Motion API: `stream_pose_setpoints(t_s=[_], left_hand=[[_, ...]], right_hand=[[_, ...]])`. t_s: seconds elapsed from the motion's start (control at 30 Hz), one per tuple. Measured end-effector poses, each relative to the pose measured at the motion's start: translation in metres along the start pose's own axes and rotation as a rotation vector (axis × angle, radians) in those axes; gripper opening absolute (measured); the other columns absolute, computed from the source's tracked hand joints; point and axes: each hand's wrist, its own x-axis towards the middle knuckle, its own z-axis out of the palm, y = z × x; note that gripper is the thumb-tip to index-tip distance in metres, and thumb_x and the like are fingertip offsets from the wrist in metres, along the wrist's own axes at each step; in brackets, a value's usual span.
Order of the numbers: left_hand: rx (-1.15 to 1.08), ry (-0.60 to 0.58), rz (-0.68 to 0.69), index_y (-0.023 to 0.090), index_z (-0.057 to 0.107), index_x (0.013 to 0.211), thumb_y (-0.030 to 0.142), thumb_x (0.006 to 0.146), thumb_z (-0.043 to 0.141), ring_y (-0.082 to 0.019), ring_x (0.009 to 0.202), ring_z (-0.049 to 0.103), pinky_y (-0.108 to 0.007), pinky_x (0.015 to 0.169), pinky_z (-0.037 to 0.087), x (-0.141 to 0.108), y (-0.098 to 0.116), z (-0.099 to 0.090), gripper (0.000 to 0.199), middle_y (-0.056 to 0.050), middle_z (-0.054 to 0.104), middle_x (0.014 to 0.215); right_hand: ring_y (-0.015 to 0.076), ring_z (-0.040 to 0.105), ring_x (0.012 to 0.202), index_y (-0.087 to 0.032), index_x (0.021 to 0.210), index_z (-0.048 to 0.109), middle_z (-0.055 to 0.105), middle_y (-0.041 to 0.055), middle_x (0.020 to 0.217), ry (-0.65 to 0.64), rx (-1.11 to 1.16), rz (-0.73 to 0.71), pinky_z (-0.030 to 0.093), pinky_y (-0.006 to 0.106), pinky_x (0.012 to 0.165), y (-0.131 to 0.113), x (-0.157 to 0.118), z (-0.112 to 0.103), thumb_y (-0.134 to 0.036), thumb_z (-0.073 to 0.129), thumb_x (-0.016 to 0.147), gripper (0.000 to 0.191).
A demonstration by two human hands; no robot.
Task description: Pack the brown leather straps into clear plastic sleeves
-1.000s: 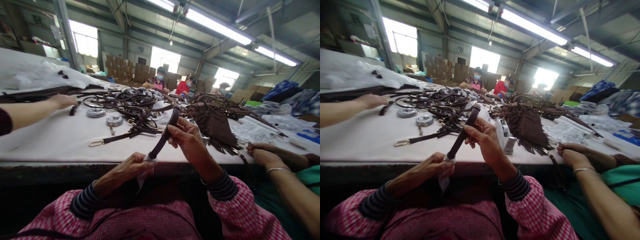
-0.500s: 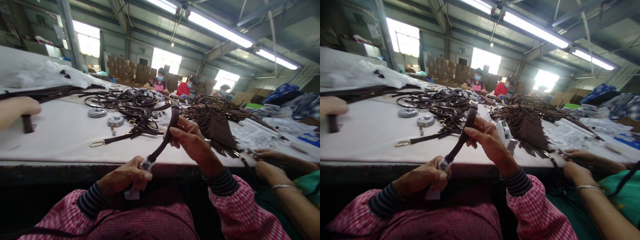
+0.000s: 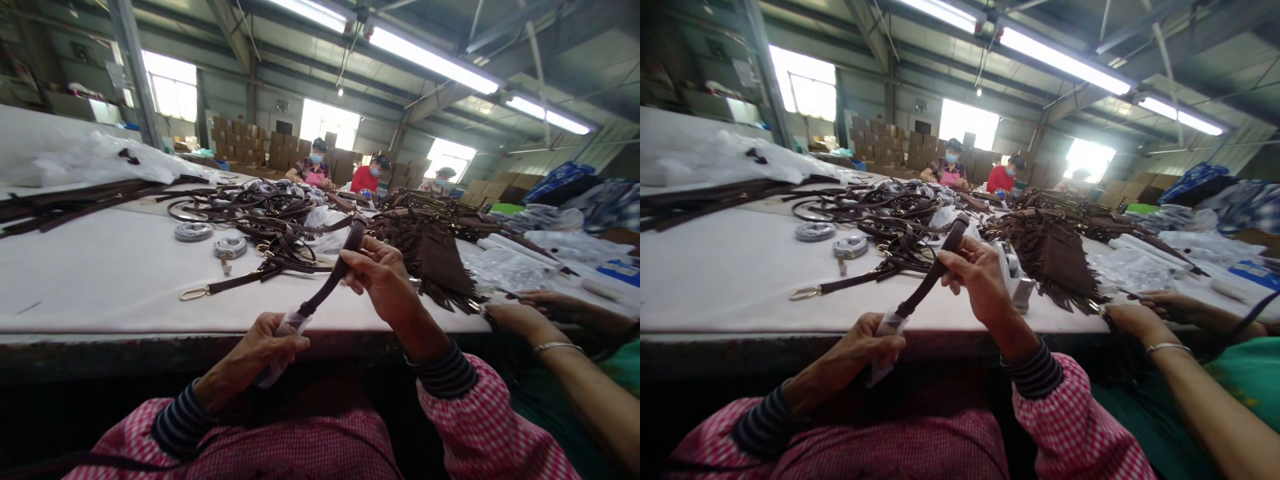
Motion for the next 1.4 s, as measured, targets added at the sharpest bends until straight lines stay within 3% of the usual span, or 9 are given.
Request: stream_pose_setpoints(t_s=[0.1,0.3,0.43,0.53,0.8,0.9,1.1,1.3,1.4], left_hand=[[0.041,0.088,0.015,0.016,0.057,0.062,0.048,0.07,0.087,-0.007,0.045,0.039,-0.02,0.044,0.028,0.001,0.007,0.006,0.044,0.005,0.05,0.049],[0.006,-0.033,-0.064,0.018,0.056,0.064,0.052,0.076,0.083,-0.006,0.038,0.039,-0.02,0.04,0.025,0.001,0.01,0.01,0.045,0.005,0.051,0.044],[-0.049,-0.038,-0.095,0.019,0.055,0.067,0.056,0.076,0.083,-0.007,0.037,0.039,-0.02,0.04,0.027,0.001,0.008,0.014,0.047,0.005,0.052,0.045],[0.055,0.024,-0.054,0.019,0.053,0.063,0.055,0.077,0.081,-0.007,0.038,0.038,-0.021,0.041,0.026,0.002,0.011,0.019,0.048,0.005,0.05,0.044],[0.358,0.321,0.17,0.02,0.05,0.063,0.05,0.084,0.077,-0.01,0.054,0.038,-0.023,0.05,0.029,0.01,0.015,0.018,0.046,0.005,0.046,0.055],[0.243,0.266,0.128,0.019,0.051,0.063,0.051,0.082,0.079,-0.009,0.05,0.037,-0.023,0.047,0.027,0.009,0.015,0.021,0.046,0.005,0.046,0.052],[0.102,0.028,-0.021,0.018,0.054,0.058,0.051,0.074,0.085,-0.008,0.041,0.039,-0.021,0.041,0.024,0.002,0.03,0.024,0.047,0.004,0.05,0.045],[0.151,-0.012,0.024,0.016,0.064,0.069,0.05,0.082,0.079,-0.008,0.043,0.037,-0.021,0.043,0.026,0.008,0.045,0.013,0.039,0.006,0.048,0.048],[0.184,-0.031,0.022,0.017,0.061,0.067,0.052,0.083,0.079,-0.007,0.045,0.034,-0.021,0.043,0.024,0.007,0.045,0.009,0.043,0.007,0.043,0.049]], right_hand=[[0.0075,0.051,0.043,-0.017,0.081,0.067,0.065,-0.0022,0.064,0.052,-0.014,-0.009,0.032,0.017,0.035,0.003,0.001,0.002,-0.03,0.085,0.073,0.024],[0.0094,0.058,0.048,-0.017,0.086,0.068,0.067,-0.0017,0.068,-0.017,-0.021,-0.038,0.038,0.018,0.038,0.001,-0.003,0.006,-0.032,0.083,0.078,0.022],[0.0099,0.06,0.049,-0.017,0.086,0.069,0.068,-0.0013,0.069,-0.078,-0.058,-0.045,0.039,0.019,0.039,-0.002,-0.005,0.01,-0.032,0.081,0.082,0.02],[0.01,0.059,0.048,-0.017,0.084,0.069,0.067,-0.0016,0.066,-0.063,-0.083,-0.041,0.038,0.019,0.038,-0.002,-0.004,0.013,-0.032,0.082,0.08,0.02],[0.0083,0.058,0.047,-0.017,0.08,0.067,0.066,-0.003,0.067,0.004,-0.034,-0.007,0.035,0.018,0.038,-0.005,0.001,0.017,-0.032,0.084,0.074,0.023],[0.0093,0.06,0.049,-0.017,0.083,0.068,0.066,-0.0027,0.07,-0.016,-0.026,0.007,0.037,0.018,0.038,-0.001,-0.002,0.015,-0.033,0.085,0.074,0.025],[0.0113,0.061,0.059,-0.018,0.084,0.073,0.068,-0.0001,0.074,-0.164,-0.027,0.084,0.04,0.02,0.045,0.015,-0.01,0.007,-0.03,0.083,0.079,0.016],[0.0093,0.048,0.059,-0.018,0.079,0.074,0.066,-0.0011,0.075,-0.243,-0.028,0.152,0.036,0.022,0.05,0.032,-0.017,0.011,-0.027,0.084,0.077,0.014],[0.008,0.047,0.059,-0.018,0.086,0.073,0.065,-0.0014,0.077,-0.24,0.116,0.266,0.029,0.02,0.047,0.044,-0.016,0.013,-0.032,0.088,0.076,0.023]])
